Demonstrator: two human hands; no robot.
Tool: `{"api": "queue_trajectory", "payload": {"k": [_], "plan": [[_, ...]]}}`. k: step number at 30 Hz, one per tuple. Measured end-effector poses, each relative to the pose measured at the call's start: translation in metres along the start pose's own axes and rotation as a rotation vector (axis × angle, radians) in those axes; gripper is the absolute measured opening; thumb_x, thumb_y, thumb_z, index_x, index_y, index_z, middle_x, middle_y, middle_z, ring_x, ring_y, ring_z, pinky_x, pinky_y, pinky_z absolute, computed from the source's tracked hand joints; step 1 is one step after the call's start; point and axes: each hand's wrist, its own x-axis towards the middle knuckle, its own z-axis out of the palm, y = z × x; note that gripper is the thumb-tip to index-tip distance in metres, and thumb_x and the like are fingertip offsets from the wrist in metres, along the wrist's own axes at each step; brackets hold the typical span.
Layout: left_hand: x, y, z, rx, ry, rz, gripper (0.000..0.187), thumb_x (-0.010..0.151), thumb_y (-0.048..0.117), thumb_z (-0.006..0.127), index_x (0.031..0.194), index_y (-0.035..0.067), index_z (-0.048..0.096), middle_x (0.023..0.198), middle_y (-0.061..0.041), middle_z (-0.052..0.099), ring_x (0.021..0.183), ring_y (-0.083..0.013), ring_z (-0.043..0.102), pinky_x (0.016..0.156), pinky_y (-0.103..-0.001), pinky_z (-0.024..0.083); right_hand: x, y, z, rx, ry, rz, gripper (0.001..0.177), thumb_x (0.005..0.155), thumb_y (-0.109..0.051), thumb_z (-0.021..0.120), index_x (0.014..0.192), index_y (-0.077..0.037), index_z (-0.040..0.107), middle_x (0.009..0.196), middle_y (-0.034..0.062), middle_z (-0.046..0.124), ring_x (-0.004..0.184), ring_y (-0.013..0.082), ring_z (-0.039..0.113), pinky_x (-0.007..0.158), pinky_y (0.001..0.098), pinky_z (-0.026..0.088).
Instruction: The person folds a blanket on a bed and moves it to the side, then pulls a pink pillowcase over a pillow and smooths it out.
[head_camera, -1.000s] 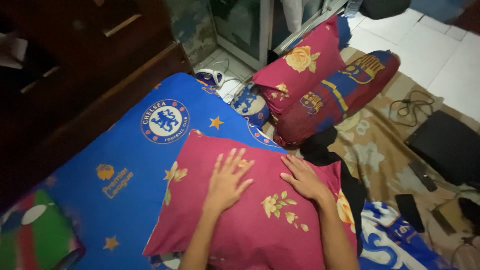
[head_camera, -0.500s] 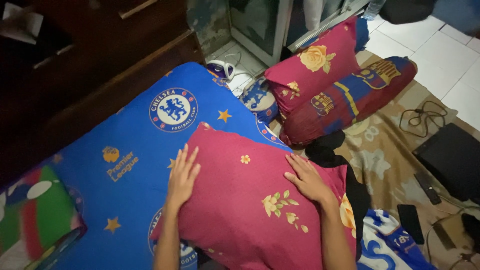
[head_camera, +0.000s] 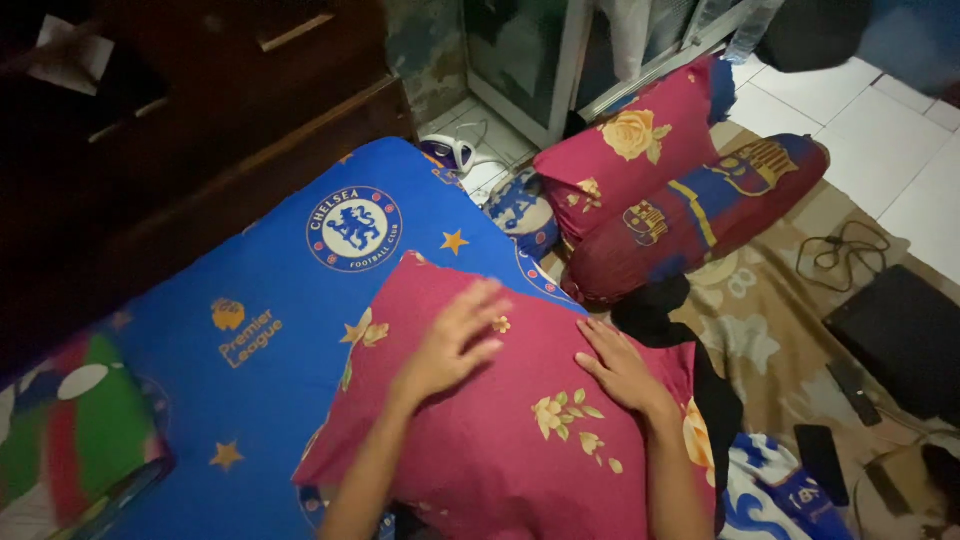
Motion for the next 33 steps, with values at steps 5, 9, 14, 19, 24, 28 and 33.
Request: {"api": "queue_trajectory", "payload": {"k": [5, 9, 14, 19, 24, 28, 33], "plan": [[0.000, -0.029, 0.032, 0.457, -0.192, 0.152, 0.053, 0.097, 0.041, 0.062, 0.147, 0.025, 0.057, 0.164, -0.007, 0.040, 0.154, -0.0289, 0.029, 0.125, -0.054, 0.020, 0.002, 0.016, 0.008, -0.043, 0.008, -0.006, 0.069, 0.098, -0.048, 0.053, 0.154, -0.009, 0.042, 0.164, 0.0151, 0.035, 0.153, 0.0299, 0.030, 0.124, 0.0404, 0.020], [-0.017, -0.057, -0.004, 0.554, -0.122, -0.102, 0.059, 0.095, 0.055, 0.058, 0.150, 0.035, 0.050, 0.166, -0.007, 0.029, 0.154, -0.0313, 0.023, 0.122, -0.058, 0.016, 0.001, 0.008, 0.004, -0.037, -0.005, -0.020, 0.069, 0.098, -0.048, 0.053, 0.154, -0.009, 0.042, 0.164, 0.0160, 0.035, 0.153, 0.0302, 0.030, 0.124, 0.0415, 0.019], [-0.071, -0.135, -0.026, 0.391, -0.007, -0.418, 0.062, 0.099, 0.059, 0.045, 0.157, 0.036, 0.039, 0.171, -0.007, 0.019, 0.156, -0.0334, 0.017, 0.121, -0.061, 0.017, 0.005, 0.007, 0.005, -0.044, -0.014, -0.033, 0.070, 0.098, -0.048, 0.053, 0.155, -0.009, 0.041, 0.164, 0.0177, 0.034, 0.153, 0.0311, 0.029, 0.123, 0.0432, 0.018], [-0.118, -0.198, -0.030, -0.531, 0.301, -0.581, 0.066, 0.105, 0.063, 0.038, 0.155, 0.020, 0.045, 0.165, -0.022, 0.044, 0.140, -0.0428, 0.058, 0.120, -0.054, 0.043, 0.004, -0.004, -0.001, -0.030, -0.018, -0.032, 0.071, 0.098, -0.049, 0.053, 0.155, -0.008, 0.040, 0.164, 0.0189, 0.033, 0.153, 0.0315, 0.029, 0.124, 0.0425, 0.019], [-0.066, -0.111, -0.088, 0.537, 0.095, -0.732, 0.052, 0.105, 0.046, 0.051, 0.141, 0.010, 0.062, 0.166, -0.023, 0.032, 0.144, -0.0412, 0.044, 0.119, -0.049, 0.035, 0.003, 0.007, 0.001, -0.023, -0.002, -0.030, 0.070, 0.098, -0.049, 0.053, 0.154, -0.009, 0.042, 0.164, 0.0174, 0.035, 0.152, 0.0308, 0.031, 0.123, 0.0417, 0.021], [-0.008, -0.003, -0.072, 0.204, 0.281, -0.196, 0.048, 0.100, 0.031, 0.058, 0.145, 0.012, 0.059, 0.159, -0.014, 0.049, 0.148, -0.0332, 0.047, 0.123, -0.045, 0.035, 0.003, 0.015, 0.006, -0.016, 0.003, -0.028, 0.069, 0.097, -0.047, 0.055, 0.154, -0.009, 0.043, 0.163, 0.0168, 0.036, 0.152, 0.0302, 0.032, 0.123, 0.0411, 0.022], [0.011, -0.060, 0.038, 0.437, 0.033, -0.147, 0.053, 0.101, 0.043, 0.050, 0.149, 0.022, 0.054, 0.161, -0.012, 0.042, 0.150, -0.0293, 0.035, 0.123, -0.053, 0.020, 0.003, 0.009, 0.004, 0.001, 0.008, -0.027, 0.068, 0.098, -0.044, 0.056, 0.153, -0.007, 0.044, 0.163, 0.0165, 0.037, 0.152, 0.0307, 0.032, 0.123, 0.0408, 0.022]]}}
